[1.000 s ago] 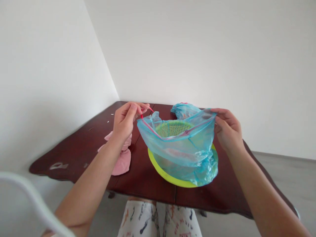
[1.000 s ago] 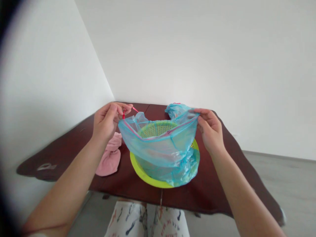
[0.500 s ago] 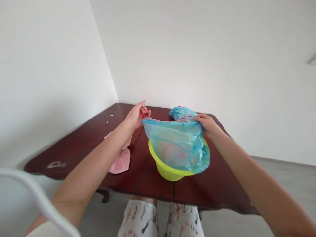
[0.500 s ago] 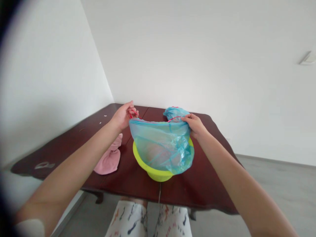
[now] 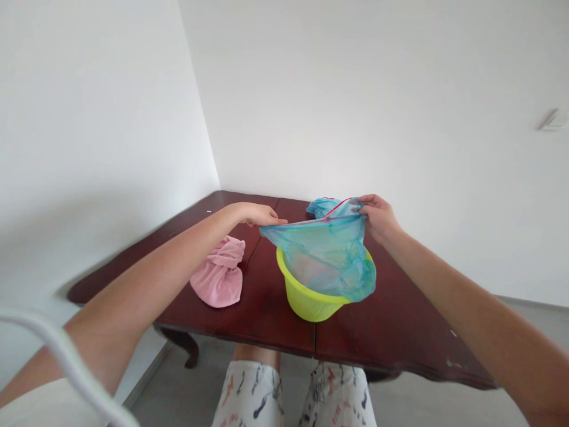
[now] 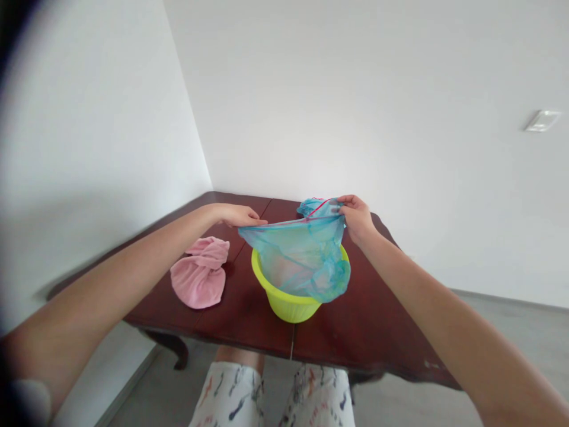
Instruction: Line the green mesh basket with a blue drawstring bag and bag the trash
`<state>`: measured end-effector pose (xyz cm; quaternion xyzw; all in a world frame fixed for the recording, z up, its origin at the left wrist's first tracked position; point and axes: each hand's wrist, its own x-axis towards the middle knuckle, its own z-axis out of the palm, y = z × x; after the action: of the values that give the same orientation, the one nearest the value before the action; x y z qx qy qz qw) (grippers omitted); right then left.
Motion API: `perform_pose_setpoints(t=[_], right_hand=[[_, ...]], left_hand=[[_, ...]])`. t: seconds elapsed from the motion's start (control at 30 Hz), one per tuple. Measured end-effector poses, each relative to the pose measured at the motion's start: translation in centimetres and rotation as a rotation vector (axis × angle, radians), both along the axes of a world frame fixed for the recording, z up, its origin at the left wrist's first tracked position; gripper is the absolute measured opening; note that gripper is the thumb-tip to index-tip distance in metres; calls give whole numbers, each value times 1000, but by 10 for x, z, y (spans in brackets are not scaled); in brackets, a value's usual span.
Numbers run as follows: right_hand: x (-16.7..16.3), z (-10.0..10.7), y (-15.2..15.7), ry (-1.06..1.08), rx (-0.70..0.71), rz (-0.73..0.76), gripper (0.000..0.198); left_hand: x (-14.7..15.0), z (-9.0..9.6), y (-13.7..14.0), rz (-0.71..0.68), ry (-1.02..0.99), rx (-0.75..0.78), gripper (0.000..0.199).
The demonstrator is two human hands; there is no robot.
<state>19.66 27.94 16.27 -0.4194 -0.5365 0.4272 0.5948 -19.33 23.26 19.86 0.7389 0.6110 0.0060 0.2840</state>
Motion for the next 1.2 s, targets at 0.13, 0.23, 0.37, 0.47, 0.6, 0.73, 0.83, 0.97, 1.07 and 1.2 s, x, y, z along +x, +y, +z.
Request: perform_pose_setpoints(t=[0.13, 0.23, 0.37, 0.47, 0.6, 0.73, 0.83, 0.97, 1.07, 1.2], right_hand=[[15, 18, -17, -50, -24, 73, 28], [24, 25, -30, -228, -98, 146, 41], [22, 21, -33, -562, -160, 182, 50], [15, 16, -28, -742, -100, 103, 38], [16, 17, -32, -815, -10, 25, 33], [34, 18, -52, -908, 24, 94, 40], [44, 18, -66, -996, 75, 182, 44], [39, 22, -80, -899, 126, 149, 47], [29, 31, -94, -609, 162, 48, 50], [25, 43, -117, -177, 97, 34, 53]], left_hand=[[-8, 17, -11, 4, 24, 41, 87], [-11, 29, -15, 5, -119, 122, 81], [-2, 35, -7, 39, -346, 241, 73], [11, 33, -1, 54, -587, 289, 66], [21, 35, -11, 62, -892, 323, 55], [19, 38, -36, 92, -1097, 306, 49], [20, 38, -49, 128, -1206, 253, 40], [31, 36, -56, 161, -1324, 201, 22], [41, 39, -61, 166, -1437, 228, 17], [48, 47, -74, 122, -1545, 288, 22]])
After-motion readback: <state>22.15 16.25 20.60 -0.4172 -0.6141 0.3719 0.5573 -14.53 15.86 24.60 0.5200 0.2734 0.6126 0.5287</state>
